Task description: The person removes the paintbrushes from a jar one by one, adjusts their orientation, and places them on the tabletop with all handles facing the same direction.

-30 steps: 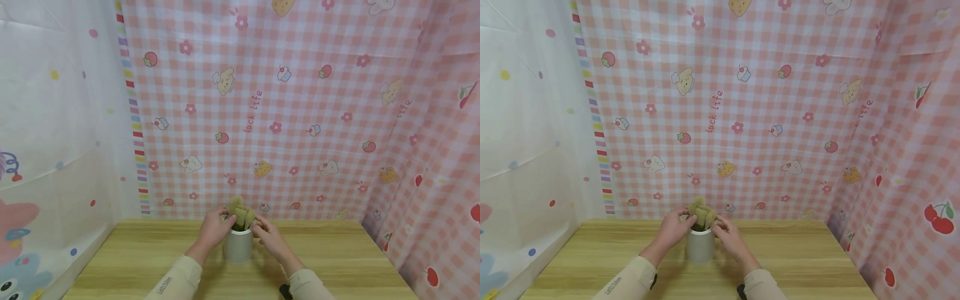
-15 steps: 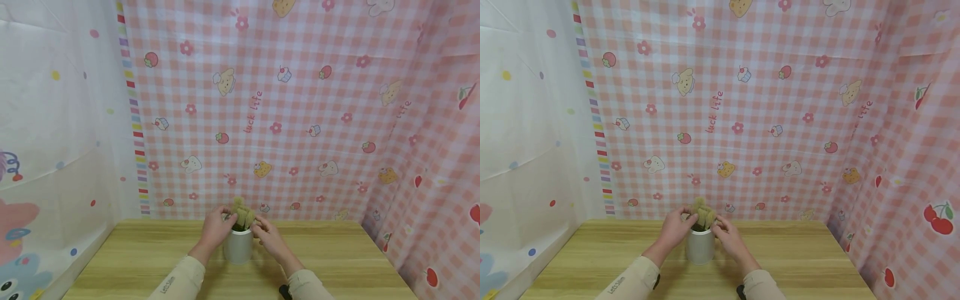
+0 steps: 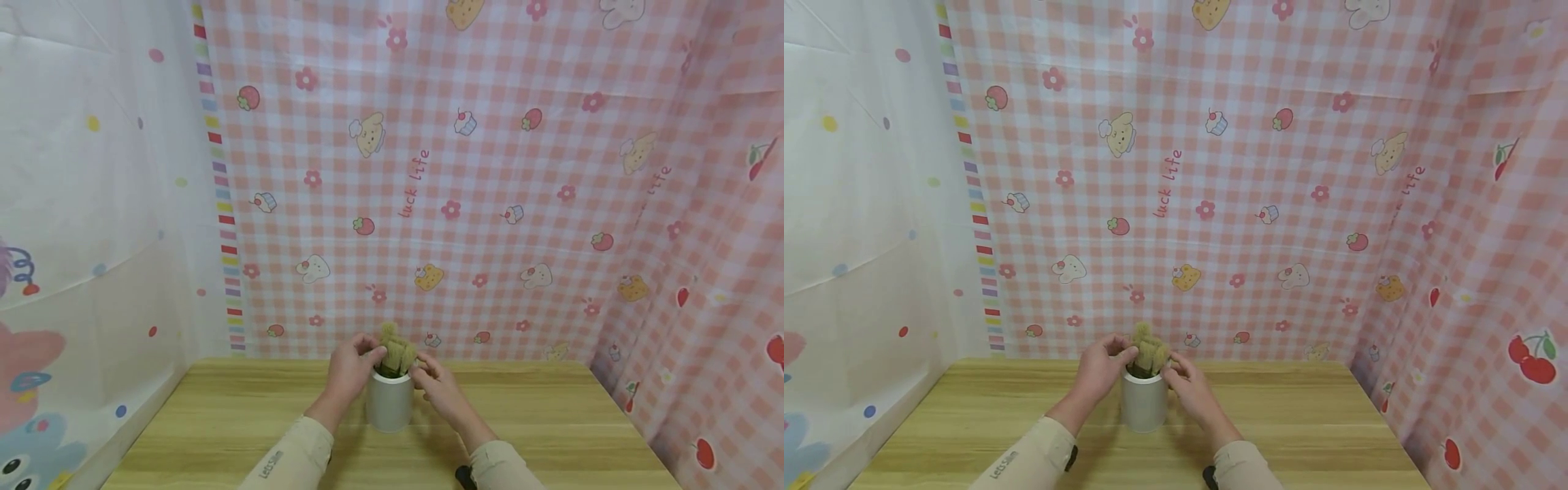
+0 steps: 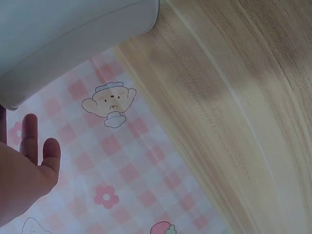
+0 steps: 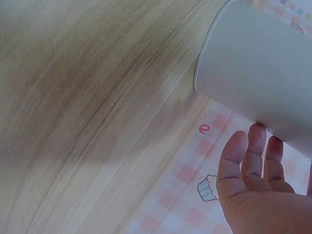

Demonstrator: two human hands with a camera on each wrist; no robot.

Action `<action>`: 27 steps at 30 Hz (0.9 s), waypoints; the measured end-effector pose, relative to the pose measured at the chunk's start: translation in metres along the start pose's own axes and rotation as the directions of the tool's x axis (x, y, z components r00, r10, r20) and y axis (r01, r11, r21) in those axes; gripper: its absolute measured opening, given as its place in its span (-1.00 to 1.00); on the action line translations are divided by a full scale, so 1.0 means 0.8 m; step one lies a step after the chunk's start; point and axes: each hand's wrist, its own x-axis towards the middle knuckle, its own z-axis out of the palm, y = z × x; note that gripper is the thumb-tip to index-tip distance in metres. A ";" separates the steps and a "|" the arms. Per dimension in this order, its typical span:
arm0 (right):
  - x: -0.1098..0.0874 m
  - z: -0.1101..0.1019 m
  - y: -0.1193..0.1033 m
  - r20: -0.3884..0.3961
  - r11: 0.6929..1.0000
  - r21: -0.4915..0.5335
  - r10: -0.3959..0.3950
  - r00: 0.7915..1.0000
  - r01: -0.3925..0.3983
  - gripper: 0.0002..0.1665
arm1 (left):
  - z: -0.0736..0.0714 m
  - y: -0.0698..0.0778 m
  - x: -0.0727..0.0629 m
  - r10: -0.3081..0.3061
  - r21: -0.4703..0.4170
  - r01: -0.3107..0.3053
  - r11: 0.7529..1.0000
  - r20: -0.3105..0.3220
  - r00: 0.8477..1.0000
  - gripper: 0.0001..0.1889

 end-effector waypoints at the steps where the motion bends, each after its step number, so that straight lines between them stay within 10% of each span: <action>1: 0.000 0.000 0.000 -0.001 1.000 0.000 0.000 1.000 0.000 -0.28 | -0.001 0.001 0.000 -0.004 -0.001 0.004 1.000 0.001 1.000 -0.88; 27: -0.002 0.002 -0.001 -0.013 1.000 0.007 -0.003 1.000 0.003 -0.31 | -0.021 0.037 0.010 -0.024 -0.055 0.021 0.998 -0.046 0.999 -0.83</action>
